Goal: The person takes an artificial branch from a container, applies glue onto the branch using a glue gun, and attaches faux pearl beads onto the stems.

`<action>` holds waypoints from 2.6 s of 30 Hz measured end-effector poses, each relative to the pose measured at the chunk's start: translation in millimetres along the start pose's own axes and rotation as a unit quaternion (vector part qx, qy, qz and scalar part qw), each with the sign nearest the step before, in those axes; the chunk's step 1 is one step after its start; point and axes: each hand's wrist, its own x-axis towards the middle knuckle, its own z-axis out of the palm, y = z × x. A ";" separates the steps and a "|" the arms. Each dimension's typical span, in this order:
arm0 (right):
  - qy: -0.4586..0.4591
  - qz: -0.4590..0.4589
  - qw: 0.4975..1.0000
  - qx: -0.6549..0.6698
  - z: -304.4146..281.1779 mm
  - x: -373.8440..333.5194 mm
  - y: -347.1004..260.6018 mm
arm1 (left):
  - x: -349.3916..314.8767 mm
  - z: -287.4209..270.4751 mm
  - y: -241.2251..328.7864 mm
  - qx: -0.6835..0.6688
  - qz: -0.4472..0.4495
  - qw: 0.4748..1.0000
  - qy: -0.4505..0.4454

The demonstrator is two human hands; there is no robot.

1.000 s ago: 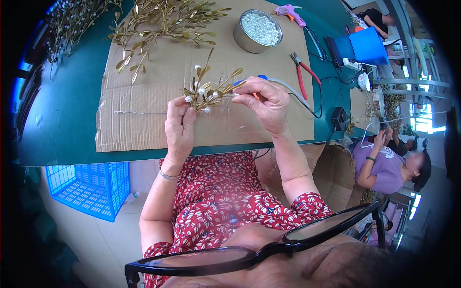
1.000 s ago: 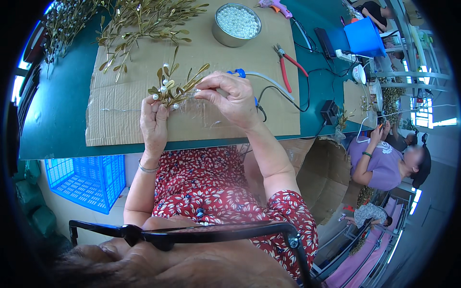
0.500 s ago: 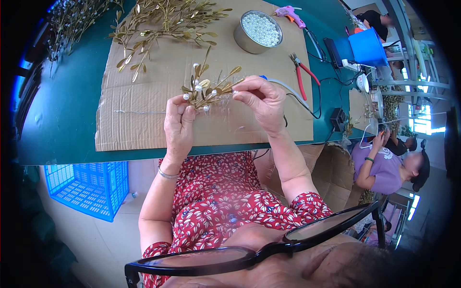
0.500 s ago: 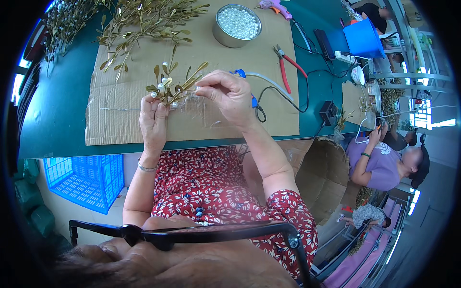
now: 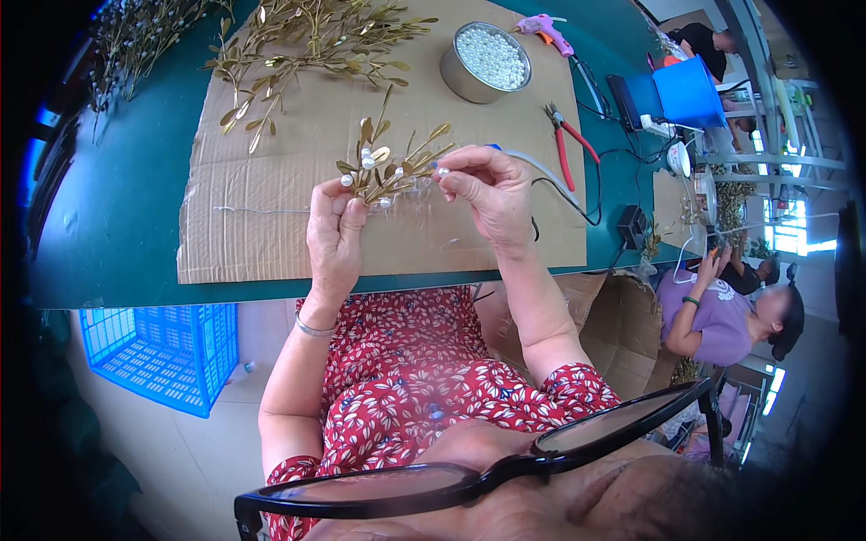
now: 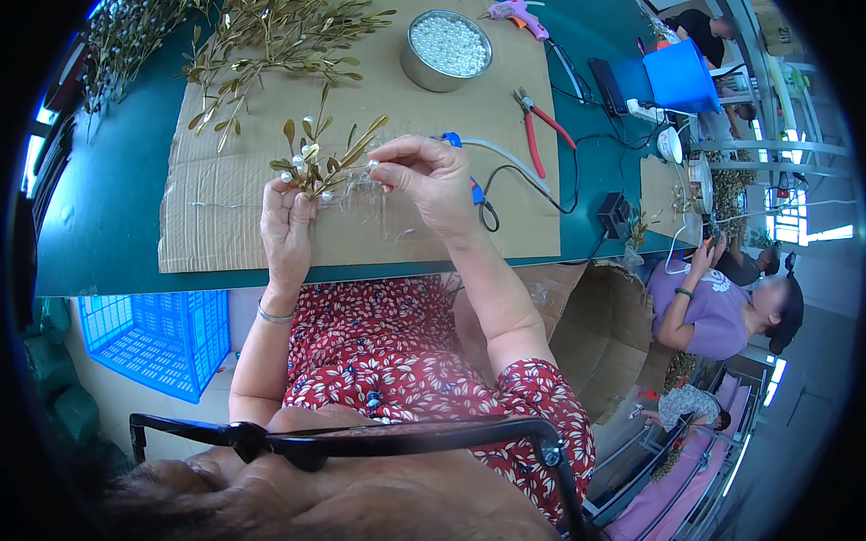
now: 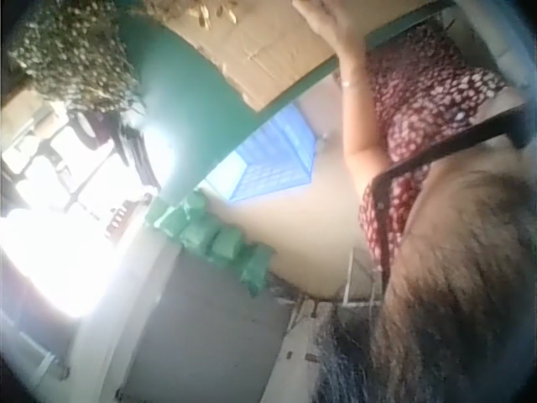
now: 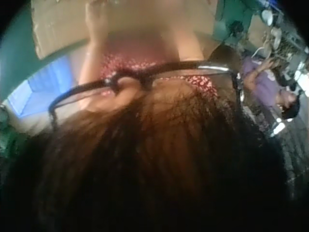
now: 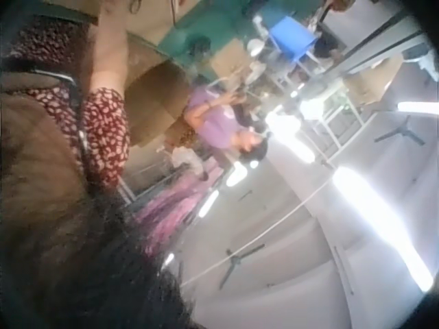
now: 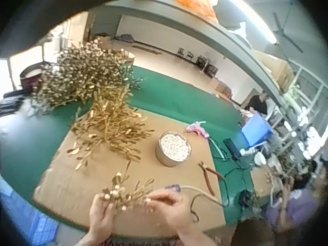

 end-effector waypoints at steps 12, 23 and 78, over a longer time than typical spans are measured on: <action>-0.019 -0.022 0.998 -0.050 -1.6 1.2 -1.7 | -0.9 1.0 0.6 0.011 -0.008 1.000 0.003; -0.030 -0.053 0.991 -0.122 -1.8 1.1 -6.7 | -0.3 3.4 5.0 0.030 0.002 1.000 0.003; 0.003 0.063 0.945 0.322 -27.9 -16.8 -17.8 | 1.8 3.9 5.6 -0.006 0.001 0.998 0.055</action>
